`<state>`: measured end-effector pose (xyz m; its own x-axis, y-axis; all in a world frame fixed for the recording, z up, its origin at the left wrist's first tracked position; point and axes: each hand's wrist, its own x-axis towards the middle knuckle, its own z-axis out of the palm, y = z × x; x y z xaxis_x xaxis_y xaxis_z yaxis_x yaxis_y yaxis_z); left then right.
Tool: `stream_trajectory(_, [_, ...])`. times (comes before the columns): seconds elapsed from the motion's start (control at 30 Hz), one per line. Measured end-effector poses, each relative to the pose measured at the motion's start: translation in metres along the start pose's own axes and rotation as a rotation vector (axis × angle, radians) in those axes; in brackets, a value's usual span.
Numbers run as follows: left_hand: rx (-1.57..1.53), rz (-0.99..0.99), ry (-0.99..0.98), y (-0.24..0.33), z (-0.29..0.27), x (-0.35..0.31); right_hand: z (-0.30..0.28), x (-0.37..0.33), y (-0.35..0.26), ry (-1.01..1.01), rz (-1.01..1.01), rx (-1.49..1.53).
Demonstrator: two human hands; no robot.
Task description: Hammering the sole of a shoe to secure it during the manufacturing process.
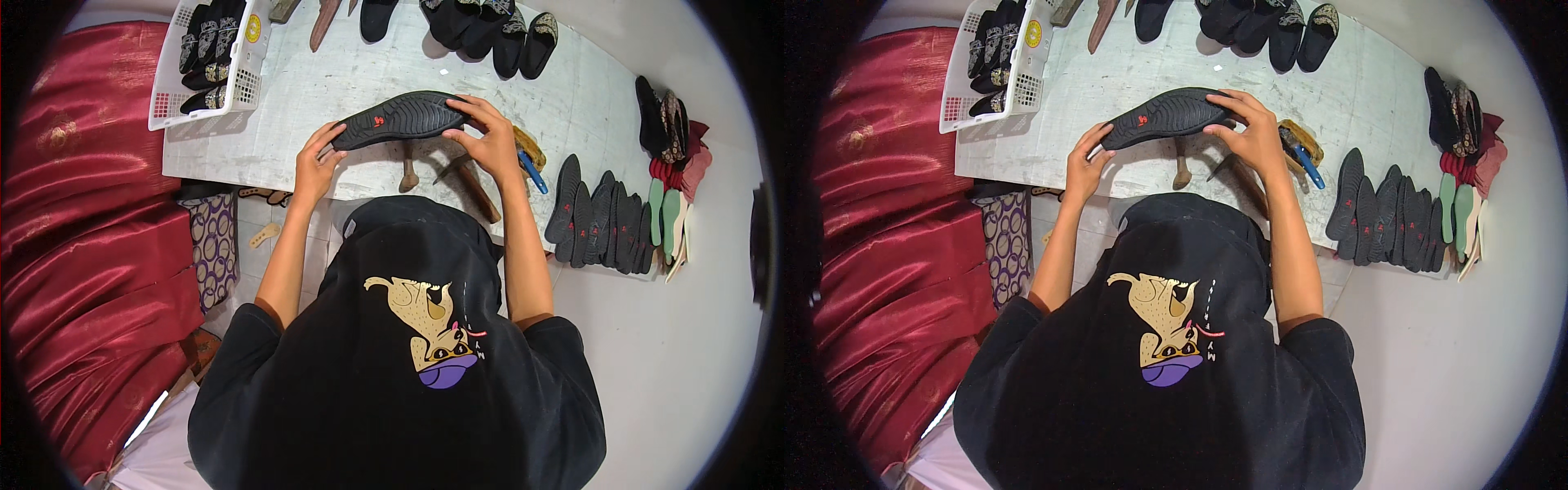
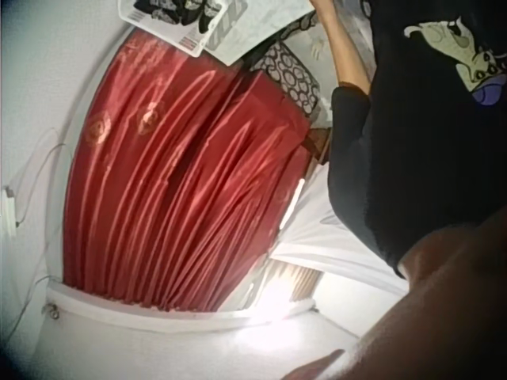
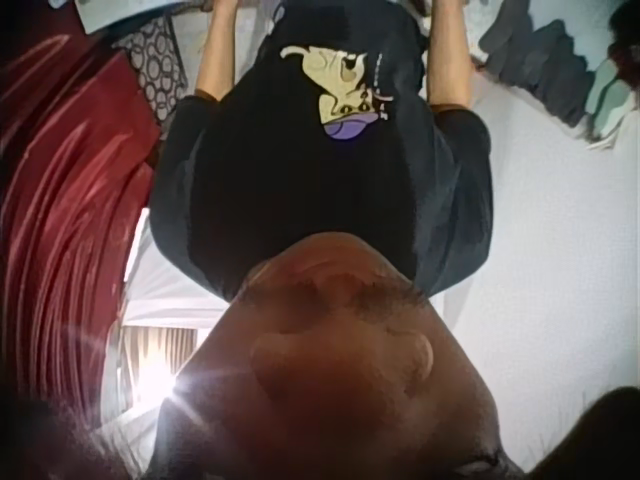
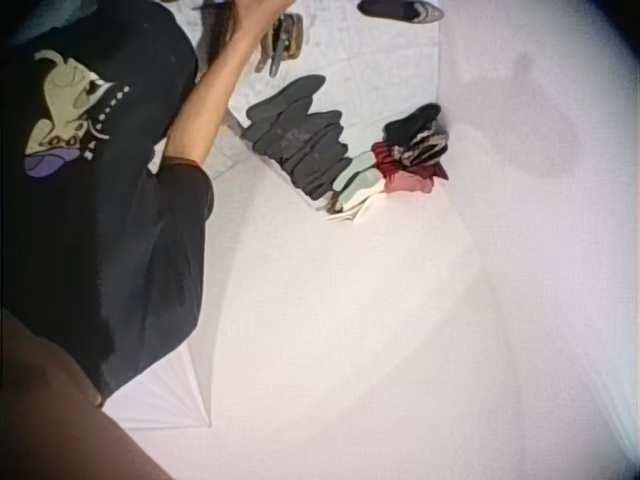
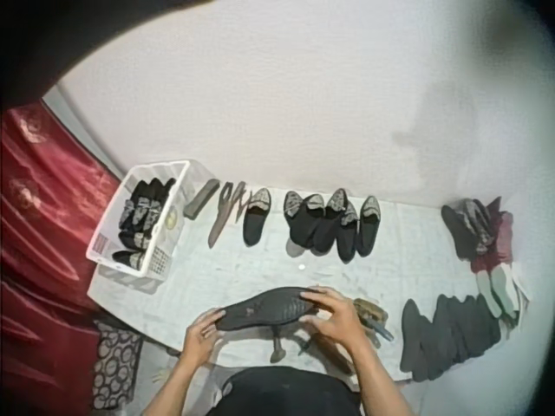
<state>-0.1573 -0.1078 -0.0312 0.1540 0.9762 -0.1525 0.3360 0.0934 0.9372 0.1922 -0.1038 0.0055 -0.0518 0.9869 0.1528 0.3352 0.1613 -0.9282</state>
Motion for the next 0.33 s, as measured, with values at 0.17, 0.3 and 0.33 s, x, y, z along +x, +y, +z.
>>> stream_trajectory(0.17, [0.118,0.129,-0.065,0.036,0.004,0.025,-0.026,-0.018,0.004,0.152,0.115,-0.024])
stream_trajectory(0.3, [0.176,0.320,-0.148,0.080,0.019,0.047,-0.058,-0.044,0.027,0.254,0.272,0.184])
stream_trajectory(0.33, [0.196,0.372,-0.163,0.084,0.024,0.055,-0.060,-0.045,0.015,0.281,0.192,0.274])
